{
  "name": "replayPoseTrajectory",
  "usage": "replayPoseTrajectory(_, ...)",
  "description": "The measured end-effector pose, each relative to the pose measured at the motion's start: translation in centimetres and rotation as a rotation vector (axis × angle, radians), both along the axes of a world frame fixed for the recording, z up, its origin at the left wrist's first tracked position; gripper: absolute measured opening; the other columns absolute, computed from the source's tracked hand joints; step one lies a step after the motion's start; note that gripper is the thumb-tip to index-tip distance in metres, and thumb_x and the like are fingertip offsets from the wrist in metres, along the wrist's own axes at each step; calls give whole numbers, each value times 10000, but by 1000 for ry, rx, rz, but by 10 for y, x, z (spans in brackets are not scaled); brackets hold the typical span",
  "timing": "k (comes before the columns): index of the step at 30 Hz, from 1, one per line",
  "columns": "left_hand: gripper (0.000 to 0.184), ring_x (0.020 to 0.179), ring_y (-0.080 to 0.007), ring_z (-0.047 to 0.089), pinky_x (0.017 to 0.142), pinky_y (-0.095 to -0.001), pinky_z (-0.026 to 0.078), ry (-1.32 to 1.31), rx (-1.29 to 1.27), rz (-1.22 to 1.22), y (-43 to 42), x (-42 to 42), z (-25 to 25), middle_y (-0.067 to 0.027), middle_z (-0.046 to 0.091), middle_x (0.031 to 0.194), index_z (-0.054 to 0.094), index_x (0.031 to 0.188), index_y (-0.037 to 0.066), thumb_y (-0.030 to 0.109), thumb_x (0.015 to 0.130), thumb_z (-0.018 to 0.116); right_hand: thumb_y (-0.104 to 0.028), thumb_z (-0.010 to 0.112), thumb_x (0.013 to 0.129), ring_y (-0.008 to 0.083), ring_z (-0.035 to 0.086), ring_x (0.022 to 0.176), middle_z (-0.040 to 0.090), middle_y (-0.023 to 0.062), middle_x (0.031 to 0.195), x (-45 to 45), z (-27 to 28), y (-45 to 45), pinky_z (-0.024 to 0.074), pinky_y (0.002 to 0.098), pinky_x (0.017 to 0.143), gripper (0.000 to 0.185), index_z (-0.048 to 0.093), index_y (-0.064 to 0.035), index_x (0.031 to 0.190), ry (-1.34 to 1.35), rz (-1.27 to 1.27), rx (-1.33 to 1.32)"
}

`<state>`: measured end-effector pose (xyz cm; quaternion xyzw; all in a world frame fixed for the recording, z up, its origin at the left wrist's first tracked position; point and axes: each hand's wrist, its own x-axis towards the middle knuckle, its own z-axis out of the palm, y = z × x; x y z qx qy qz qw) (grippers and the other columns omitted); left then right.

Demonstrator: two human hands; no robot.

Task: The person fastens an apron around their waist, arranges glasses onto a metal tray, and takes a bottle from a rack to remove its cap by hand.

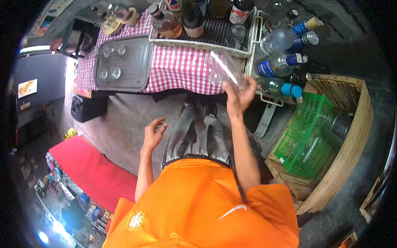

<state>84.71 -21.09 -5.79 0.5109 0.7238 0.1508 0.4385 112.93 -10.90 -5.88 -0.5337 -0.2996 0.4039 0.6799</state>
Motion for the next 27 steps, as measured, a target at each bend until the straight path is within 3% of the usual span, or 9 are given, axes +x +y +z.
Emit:
replayPoseTrajectory(2,317,941,-267,619,737,-365,486,-11,35,106,-28,-3,-1,-170,637,1006,615,1076,59,204,794,625,-3,624,720,262,609,732,540,172,1046,0,13,-46,512,348,642,552,317,-35,1177,326,17,-175)
replayPoseTrajectory(4,316,940,-266,620,740,-361,485,-10,20,149,-54,-7,-3,-168,639,1000,617,1074,60,203,792,627,-121,588,764,248,605,775,575,144,1025,8,4,-91,487,322,643,424,395,-67,1139,509,27,-305)
replayPoseTrajectory(7,312,936,-262,623,749,-360,484,-17,5,181,-84,-17,-11,-159,643,995,620,1067,62,202,789,633,-181,606,766,215,604,771,627,87,924,16,-13,-148,465,293,629,150,542,-118,886,719,-93,-487)
replayPoseTrajectory(10,307,937,-258,622,760,-364,483,-22,-5,169,-97,-27,-11,-152,643,1001,621,1065,64,196,788,634,-206,600,774,207,605,748,625,108,928,21,-21,-178,471,300,620,160,545,-110,890,810,-86,-499)
replayPoseTrajectory(12,307,940,-254,620,769,-370,483,-32,-16,196,-96,-35,-5,-152,642,997,620,1065,62,190,786,637,-248,588,790,197,592,741,615,175,1005,16,-16,-185,479,291,640,218,564,-77,922,961,2,-408)
replayPoseTrajectory(17,301,941,-206,611,830,-332,471,-54,60,223,-104,-82,13,-126,647,1005,607,1087,29,157,816,621,-288,601,763,182,602,729,624,166,1007,-29,0,-176,481,310,654,279,572,-100,967,832,187,-304)
replayPoseTrajectory(22,288,949,-223,615,797,-344,481,-152,180,309,-151,-173,9,-137,645,1004,614,1073,44,143,803,630,-324,621,754,176,570,796,579,166,1106,-139,17,-187,465,310,714,439,558,-79,1113,941,453,-220)
replayPoseTrajectory(24,305,982,-170,591,855,-304,459,-279,145,381,-172,-212,15,-88,624,1084,586,1109,11,104,821,615,-310,632,737,190,576,831,561,157,1132,-194,18,-202,469,329,751,507,515,-83,1175,1033,555,-236)
replayPoseTrajectory(27,327,1007,-161,575,868,-297,448,-299,170,379,-194,-250,45,-74,610,1115,566,1137,11,83,821,609,-258,639,723,218,589,885,542,161,1162,-270,29,-232,471,352,784,586,444,-100,1252,1119,684,-342)
